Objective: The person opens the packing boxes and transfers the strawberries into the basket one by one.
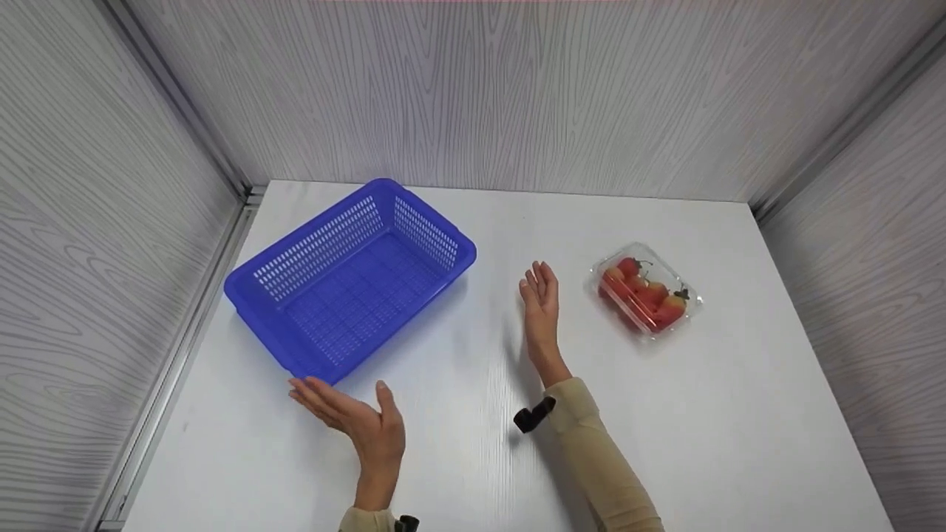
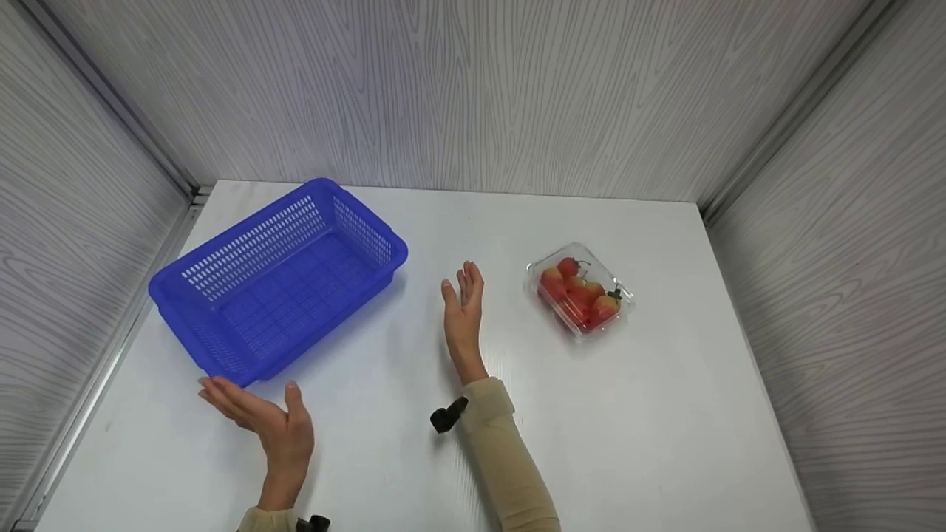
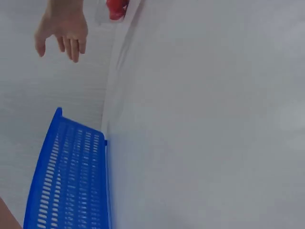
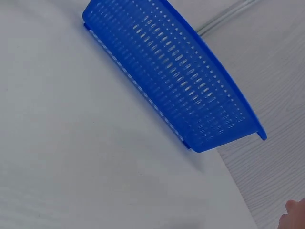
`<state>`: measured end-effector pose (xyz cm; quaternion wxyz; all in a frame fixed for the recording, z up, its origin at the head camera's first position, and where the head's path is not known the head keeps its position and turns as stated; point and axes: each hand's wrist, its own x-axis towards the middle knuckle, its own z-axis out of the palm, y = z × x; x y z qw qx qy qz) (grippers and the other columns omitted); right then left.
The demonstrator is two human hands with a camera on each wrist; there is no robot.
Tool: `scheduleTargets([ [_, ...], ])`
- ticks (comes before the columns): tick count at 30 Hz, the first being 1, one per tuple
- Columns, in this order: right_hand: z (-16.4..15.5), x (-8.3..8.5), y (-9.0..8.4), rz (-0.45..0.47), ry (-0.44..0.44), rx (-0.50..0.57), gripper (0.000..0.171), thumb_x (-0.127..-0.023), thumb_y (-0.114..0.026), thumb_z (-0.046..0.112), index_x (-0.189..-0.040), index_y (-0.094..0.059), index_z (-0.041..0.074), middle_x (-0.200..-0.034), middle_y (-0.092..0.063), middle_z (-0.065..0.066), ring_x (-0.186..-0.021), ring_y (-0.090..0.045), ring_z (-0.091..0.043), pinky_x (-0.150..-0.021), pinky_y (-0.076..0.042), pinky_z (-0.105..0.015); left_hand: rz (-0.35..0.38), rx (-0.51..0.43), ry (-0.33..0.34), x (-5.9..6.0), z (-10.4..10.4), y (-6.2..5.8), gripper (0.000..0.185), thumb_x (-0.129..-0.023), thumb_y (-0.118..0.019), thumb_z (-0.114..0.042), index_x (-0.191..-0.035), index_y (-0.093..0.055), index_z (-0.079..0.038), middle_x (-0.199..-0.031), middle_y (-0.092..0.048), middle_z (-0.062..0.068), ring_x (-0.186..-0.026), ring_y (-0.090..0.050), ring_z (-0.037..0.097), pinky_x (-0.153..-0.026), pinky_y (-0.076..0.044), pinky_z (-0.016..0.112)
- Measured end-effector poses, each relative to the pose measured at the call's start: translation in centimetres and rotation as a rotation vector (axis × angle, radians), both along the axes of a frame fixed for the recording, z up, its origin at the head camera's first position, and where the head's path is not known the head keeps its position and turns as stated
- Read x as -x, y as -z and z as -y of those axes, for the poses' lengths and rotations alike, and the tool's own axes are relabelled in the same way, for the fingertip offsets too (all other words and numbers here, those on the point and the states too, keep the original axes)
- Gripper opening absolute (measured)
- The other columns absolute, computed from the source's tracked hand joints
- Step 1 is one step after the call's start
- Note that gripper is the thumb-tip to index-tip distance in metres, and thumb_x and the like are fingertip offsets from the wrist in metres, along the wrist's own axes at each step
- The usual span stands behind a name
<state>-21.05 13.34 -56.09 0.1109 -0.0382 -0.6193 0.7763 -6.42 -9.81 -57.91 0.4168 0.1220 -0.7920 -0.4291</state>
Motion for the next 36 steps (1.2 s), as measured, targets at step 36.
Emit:
scheduleTargets([
  [36,6.7,6.6,1.1,0.181,-0.186,0.079,0.054,-0.101,-0.050,0.020,-0.150,-0.035,0.002,-0.151,-0.041,-0.014,-0.146,-0.028,-0.024,-0.118,-0.017,-0.036,-0.033,-1.000,0.231,0.0,0.2,-2.4,0.054,-0.103,-0.029,-0.009,-0.153,-0.016,0.004,-0.159,-0.020,0.022,-0.148,-0.019,0.031,-0.117,-0.019,0.032],
])
